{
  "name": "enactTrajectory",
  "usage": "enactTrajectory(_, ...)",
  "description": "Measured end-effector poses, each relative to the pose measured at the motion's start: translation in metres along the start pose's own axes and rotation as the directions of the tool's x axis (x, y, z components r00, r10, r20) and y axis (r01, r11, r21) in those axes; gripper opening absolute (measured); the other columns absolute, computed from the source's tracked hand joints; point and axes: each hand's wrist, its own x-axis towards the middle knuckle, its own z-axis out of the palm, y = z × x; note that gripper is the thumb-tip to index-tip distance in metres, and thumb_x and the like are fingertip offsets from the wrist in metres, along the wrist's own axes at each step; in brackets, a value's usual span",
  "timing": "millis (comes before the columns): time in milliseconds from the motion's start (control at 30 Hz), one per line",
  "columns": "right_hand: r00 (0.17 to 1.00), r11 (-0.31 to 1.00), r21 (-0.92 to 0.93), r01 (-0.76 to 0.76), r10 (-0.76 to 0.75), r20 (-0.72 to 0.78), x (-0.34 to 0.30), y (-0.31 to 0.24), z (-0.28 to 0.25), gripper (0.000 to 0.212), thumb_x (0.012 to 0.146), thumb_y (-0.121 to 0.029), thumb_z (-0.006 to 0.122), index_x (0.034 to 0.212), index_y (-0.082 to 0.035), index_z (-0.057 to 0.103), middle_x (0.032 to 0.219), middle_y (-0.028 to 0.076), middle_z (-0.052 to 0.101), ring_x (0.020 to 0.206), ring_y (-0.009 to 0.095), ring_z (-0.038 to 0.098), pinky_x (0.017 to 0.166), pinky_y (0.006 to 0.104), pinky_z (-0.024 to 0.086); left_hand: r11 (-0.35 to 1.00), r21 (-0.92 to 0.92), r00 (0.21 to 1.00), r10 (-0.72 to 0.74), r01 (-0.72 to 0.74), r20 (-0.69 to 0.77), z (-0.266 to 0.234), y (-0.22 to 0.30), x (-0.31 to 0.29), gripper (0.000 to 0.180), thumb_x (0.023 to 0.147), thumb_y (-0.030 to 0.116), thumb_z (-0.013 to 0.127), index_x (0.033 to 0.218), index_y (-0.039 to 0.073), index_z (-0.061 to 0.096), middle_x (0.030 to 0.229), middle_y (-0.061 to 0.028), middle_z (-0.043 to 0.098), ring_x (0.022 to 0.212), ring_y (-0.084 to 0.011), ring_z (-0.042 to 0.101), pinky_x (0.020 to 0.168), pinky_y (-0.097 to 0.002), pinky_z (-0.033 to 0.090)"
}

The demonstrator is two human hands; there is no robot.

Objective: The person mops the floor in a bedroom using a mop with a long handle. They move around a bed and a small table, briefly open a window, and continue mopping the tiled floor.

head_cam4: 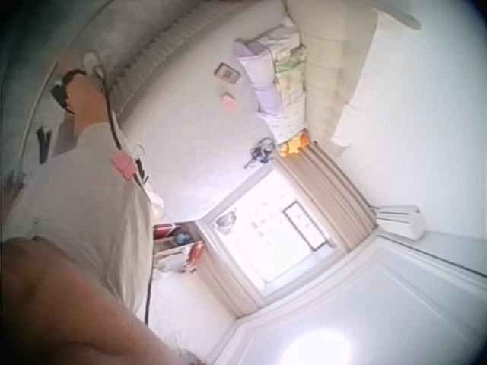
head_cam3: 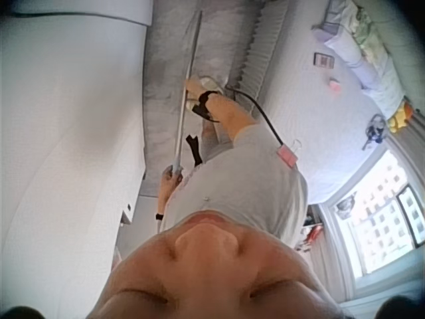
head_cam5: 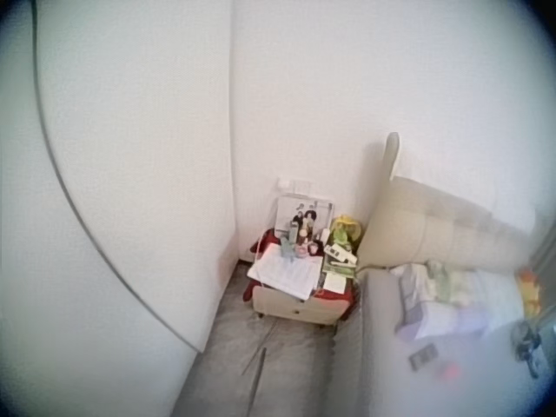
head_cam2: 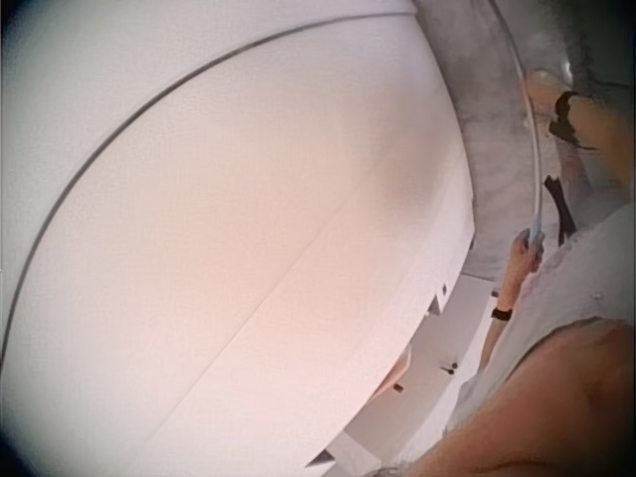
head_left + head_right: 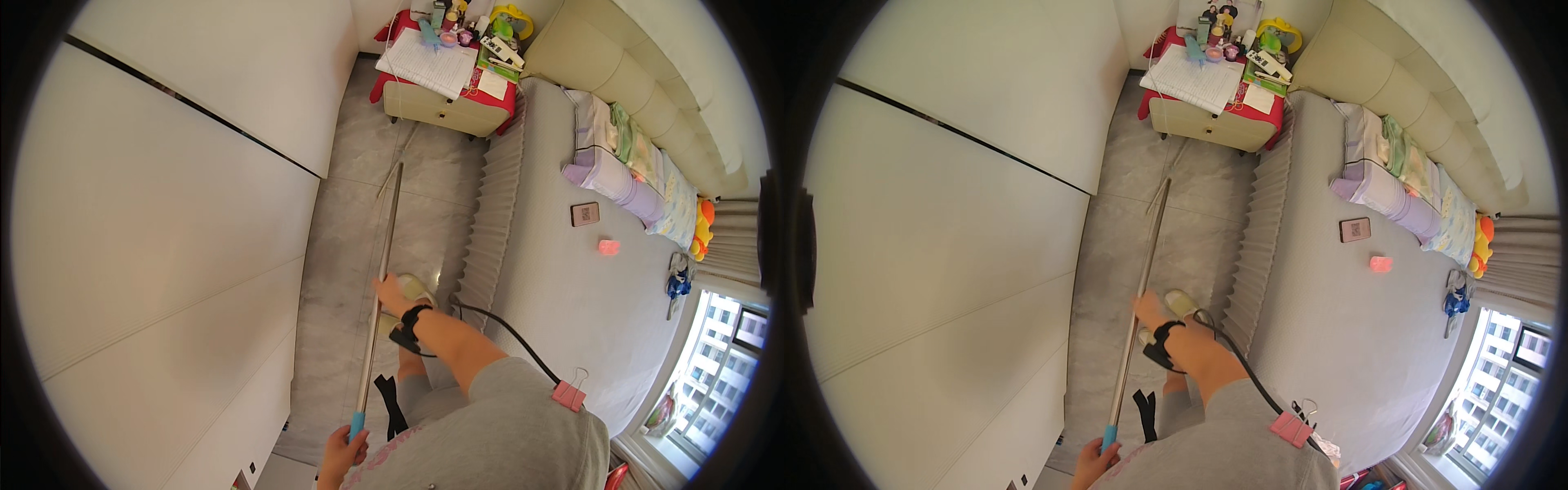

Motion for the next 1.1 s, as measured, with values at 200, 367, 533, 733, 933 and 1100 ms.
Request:
enactTrajectory(200,0.961,0.921,0.296,-0.254,0.206,0.185,0.084,-0.001,-0.029,0.028,0.083,-0.013,0.053,0.096,0.010,0.043,0.070,0.019,0.058,0.058,0.028,0.061,0.047,0.0363,0.048,0.976,-0.215,0.985,-0.001,0.039,0.173,0.015,-0.045,0.152,0.020,0.086,0.020,0.055,0.089,0.001,0.050,0.056,-0.0021,0.044,0.040,-0.0097,0.040,0.036,-0.0235,0.030)
enactTrajectory(367,0.962,0.961,0.147,-0.232,0.205,0.179,0.136,0.074,-0.019,0.029,0.083,-0.011,0.055,0.102,0.005,0.040,0.075,0.015,0.055,0.054,0.024,0.058,0.042,0.0342,0.049,0.983,0.168,0.996,0.083,-0.079,-0.017,0.020,-0.134,0.291,0.033,0.081,0.030,0.061,0.069,0.001,0.050,0.051,-0.0051,0.046,0.041,-0.0139,0.044,0.039,-0.0300,0.033)
enactTrajectory(533,0.967,0.857,0.448,-0.255,0.234,0.103,0.169,0.117,0.026,0.042,0.084,-0.009,0.052,0.120,-0.003,0.032,0.074,0.011,0.053,0.053,0.021,0.057,0.043,0.0328,0.048,0.915,0.383,0.972,0.190,-0.124,-0.140,0.013,-0.192,0.414,0.043,0.076,0.032,0.063,0.055,-0.001,0.047,0.047,-0.0107,0.046,0.043,-0.0219,0.047,0.043,-0.0372,0.034)
enactTrajectory(733,0.998,0.913,0.406,0.043,-0.055,0.018,0.251,0.151,0.050,0.037,0.085,-0.008,0.049,0.118,-0.004,0.032,0.069,0.010,0.049,0.045,0.020,0.053,0.039,0.0343,0.045,0.908,0.360,0.962,0.260,-0.213,-0.087,0.010,-0.190,0.527,0.036,0.076,0.024,0.062,0.057,-0.002,0.048,0.049,-0.0156,0.047,0.044,-0.0274,0.046,0.046,-0.0407,0.035)
enactTrajectory(933,1.000,0.927,0.376,-0.014,0.020,-0.012,0.274,0.169,0.059,0.026,0.084,-0.006,0.047,0.106,-0.001,0.034,0.065,0.010,0.048,0.042,0.022,0.051,0.037,0.0367,0.046,0.893,0.408,0.978,0.208,-0.189,-0.003,0.004,-0.201,0.576,0.029,0.076,0.019,0.059,0.060,-0.004,0.050,0.051,-0.0165,0.049,0.046,-0.0271,0.047,0.048,-0.0403,0.037)
enactTrajectory(1100,0.995,0.921,0.387,-0.032,0.064,-0.072,0.268,0.180,0.051,0.033,0.086,-0.006,0.045,0.116,0.002,0.032,0.060,0.008,0.047,0.040,0.018,0.046,0.035,0.0337,0.043,0.915,0.342,0.973,0.232,-0.215,-0.009,0.016,-0.201,0.572,0.030,0.076,0.017,0.059,0.057,-0.003,0.046,0.048,-0.0092,0.045,0.044,-0.0164,0.042,0.044,-0.0354,0.035)
